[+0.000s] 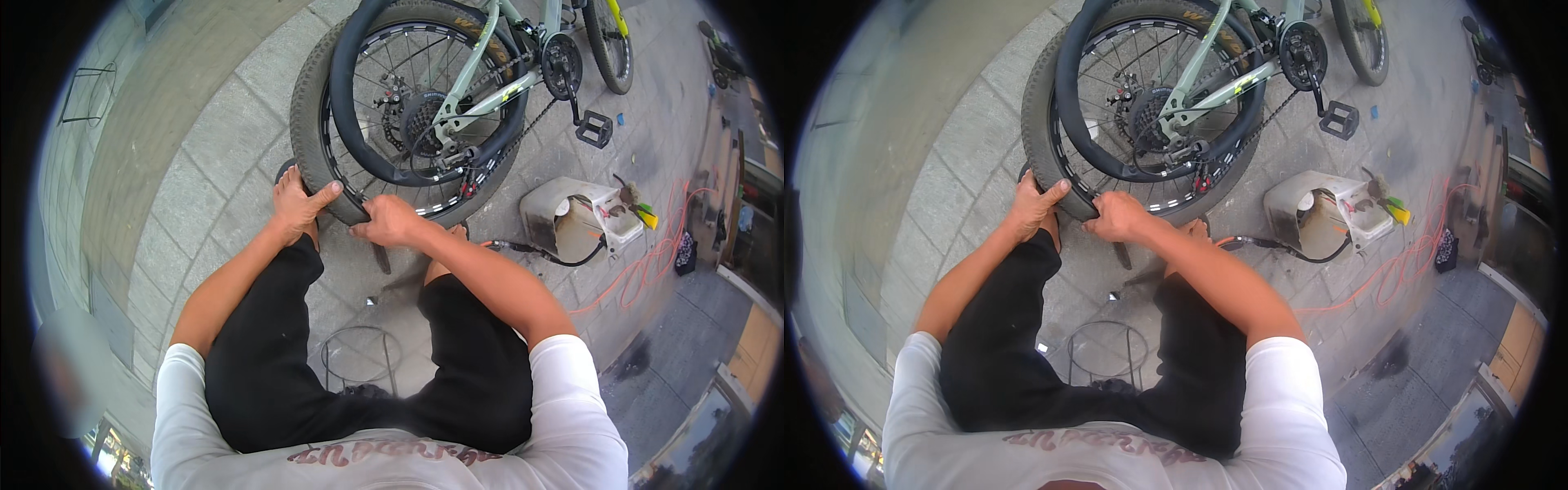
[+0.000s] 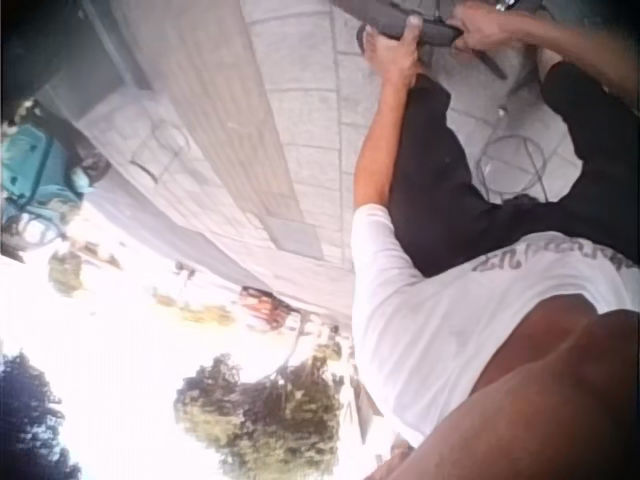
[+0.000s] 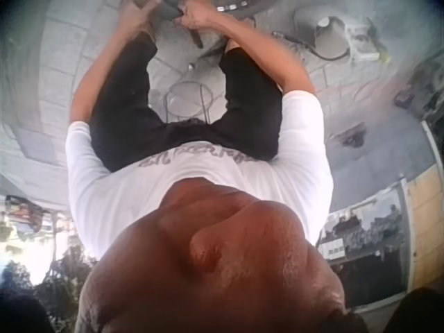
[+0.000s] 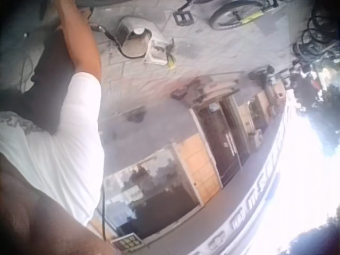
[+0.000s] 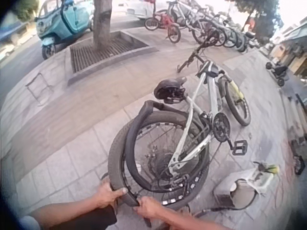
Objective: The person removes a bicycle tire from the rim, inspects the inner tube, and then refits the tire onto the rim by hand. The person works on the rear wheel of a bicycle placed on a sidewalk.
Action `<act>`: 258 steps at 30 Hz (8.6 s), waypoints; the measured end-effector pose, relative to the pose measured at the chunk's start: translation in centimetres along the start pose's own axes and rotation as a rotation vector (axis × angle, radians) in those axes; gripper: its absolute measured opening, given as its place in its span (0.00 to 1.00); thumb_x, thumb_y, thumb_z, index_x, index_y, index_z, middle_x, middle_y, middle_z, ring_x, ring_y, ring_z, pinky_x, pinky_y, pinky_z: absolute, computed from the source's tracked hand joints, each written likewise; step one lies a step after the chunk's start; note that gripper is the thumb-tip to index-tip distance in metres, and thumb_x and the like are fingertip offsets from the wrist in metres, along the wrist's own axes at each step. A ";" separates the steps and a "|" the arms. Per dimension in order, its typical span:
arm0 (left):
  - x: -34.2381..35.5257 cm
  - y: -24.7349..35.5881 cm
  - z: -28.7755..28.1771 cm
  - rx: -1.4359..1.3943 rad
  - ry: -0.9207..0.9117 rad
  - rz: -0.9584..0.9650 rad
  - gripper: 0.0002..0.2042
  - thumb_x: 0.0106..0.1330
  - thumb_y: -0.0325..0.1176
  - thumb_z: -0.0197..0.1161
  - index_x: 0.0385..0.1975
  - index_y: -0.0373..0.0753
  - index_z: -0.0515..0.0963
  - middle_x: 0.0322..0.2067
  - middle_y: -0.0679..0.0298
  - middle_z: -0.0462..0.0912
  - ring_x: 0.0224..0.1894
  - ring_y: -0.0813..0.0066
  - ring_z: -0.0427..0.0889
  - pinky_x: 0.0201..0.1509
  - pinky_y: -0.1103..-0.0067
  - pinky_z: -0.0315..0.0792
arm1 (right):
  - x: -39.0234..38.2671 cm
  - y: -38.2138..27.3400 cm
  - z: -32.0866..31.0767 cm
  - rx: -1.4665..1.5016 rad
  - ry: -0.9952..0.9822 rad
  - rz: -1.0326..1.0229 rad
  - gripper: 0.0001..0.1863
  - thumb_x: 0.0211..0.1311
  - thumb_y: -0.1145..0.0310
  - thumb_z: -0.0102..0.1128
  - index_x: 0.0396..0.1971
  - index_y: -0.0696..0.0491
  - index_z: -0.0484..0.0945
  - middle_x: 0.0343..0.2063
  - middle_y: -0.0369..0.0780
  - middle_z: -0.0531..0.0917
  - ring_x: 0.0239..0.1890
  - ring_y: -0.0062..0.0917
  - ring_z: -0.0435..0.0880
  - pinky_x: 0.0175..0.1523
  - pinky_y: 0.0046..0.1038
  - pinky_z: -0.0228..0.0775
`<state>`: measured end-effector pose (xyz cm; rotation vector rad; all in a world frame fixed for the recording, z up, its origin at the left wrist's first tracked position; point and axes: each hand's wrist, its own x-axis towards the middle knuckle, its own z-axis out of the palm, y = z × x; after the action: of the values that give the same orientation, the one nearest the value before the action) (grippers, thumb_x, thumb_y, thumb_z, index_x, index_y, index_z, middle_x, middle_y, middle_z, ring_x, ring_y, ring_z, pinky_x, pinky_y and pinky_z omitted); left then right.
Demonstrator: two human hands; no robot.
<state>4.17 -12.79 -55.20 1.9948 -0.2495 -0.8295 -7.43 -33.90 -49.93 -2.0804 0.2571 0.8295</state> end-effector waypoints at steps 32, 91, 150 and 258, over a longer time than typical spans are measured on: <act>1.6 -0.9 -0.8 0.033 0.104 0.006 0.44 0.65 0.71 0.66 0.56 0.26 0.79 0.49 0.39 0.87 0.56 0.44 0.86 0.63 0.60 0.75 | -4.1 8.4 -1.5 -0.587 -0.154 0.023 0.15 0.52 0.61 0.69 0.35 0.54 0.91 0.39 0.50 0.91 0.46 0.46 0.91 0.54 0.44 0.83; 0.5 0.8 0.0 -0.030 -0.103 -0.042 0.48 0.57 0.64 0.80 0.65 0.30 0.71 0.63 0.49 0.71 0.66 0.55 0.75 0.58 0.62 0.82 | -4.6 8.4 -4.0 -0.555 -0.232 0.023 0.26 0.52 0.47 0.76 0.38 0.57 0.90 0.39 0.51 0.91 0.47 0.47 0.90 0.57 0.44 0.81; 1.2 0.7 -1.0 0.065 -0.076 -0.009 0.30 0.67 0.64 0.69 0.47 0.39 0.87 0.41 0.57 0.92 0.49 0.58 0.90 0.59 0.66 0.77 | -3.7 6.7 -2.4 -0.482 -0.238 0.024 0.25 0.53 0.48 0.75 0.36 0.59 0.89 0.35 0.54 0.89 0.44 0.51 0.89 0.54 0.45 0.81; -2.4 2.1 -4.5 0.424 0.013 0.092 0.46 0.51 0.85 0.61 0.46 0.41 0.86 0.50 0.53 0.78 0.63 0.62 0.69 0.68 0.65 0.58 | 0.0 -2.1 0.5 -0.192 -0.119 0.254 0.25 0.56 0.55 0.77 0.39 0.64 0.86 0.32 0.54 0.89 0.37 0.43 0.91 0.49 0.41 0.80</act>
<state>5.63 -9.70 -50.85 2.3588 -0.5421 -0.7497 -6.72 -32.23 -48.83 -2.1943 0.3963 1.1663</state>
